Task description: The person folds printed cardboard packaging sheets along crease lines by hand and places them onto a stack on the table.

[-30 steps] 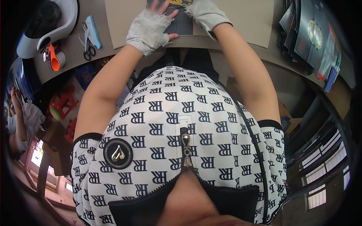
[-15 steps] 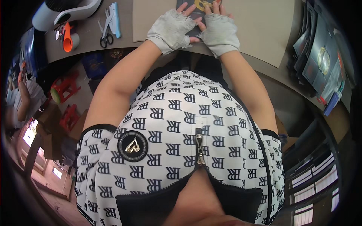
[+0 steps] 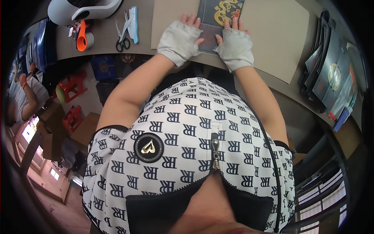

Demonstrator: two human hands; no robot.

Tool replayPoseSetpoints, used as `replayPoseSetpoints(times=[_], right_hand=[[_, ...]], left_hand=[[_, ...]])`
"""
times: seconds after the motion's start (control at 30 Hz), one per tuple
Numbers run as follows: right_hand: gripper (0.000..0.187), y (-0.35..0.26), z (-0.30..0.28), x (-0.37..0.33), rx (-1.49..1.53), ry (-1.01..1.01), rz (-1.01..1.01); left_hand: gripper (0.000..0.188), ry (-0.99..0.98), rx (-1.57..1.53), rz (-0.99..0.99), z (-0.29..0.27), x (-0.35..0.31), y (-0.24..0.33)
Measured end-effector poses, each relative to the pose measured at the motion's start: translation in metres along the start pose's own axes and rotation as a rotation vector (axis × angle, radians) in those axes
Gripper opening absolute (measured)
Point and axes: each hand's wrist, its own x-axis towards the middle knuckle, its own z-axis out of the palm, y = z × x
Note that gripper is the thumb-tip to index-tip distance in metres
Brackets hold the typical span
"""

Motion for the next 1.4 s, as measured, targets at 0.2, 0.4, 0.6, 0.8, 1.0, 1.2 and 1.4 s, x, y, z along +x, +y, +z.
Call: replayPoseSetpoints(times=[0.2,0.4,0.6,0.8,1.0,1.2,1.4], right_hand=[[0.068,0.002,-0.007,-0.002,0.033,-0.028,0.020],[0.072,0.003,-0.014,0.004,0.093,-0.131,0.019],[0.074,-0.017,-0.030,-0.006,0.163,-0.163,0.012],[0.073,-0.018,-0.033,-0.007,0.195,-0.215,0.043],[0.071,-0.017,-0.030,-0.007,0.212,-0.214,0.039],[0.071,-0.015,-0.029,-0.004,0.189,-0.192,0.042],[0.072,-0.009,-0.023,-0.003,0.123,-0.107,0.025]], left_hand=[[0.074,0.111,-0.130,-0.041,0.004,0.041,0.008],[0.072,0.212,-0.058,-0.274,-0.004,0.143,-0.014],[0.074,0.196,0.039,-0.458,-0.029,0.240,-0.071],[0.098,0.121,0.025,-0.432,-0.072,0.309,-0.082],[0.103,0.242,-0.002,-0.434,-0.068,0.340,-0.098],[0.097,0.451,-0.014,-0.331,-0.048,0.324,-0.089],[0.086,0.341,0.071,-0.084,-0.022,0.210,-0.057]])
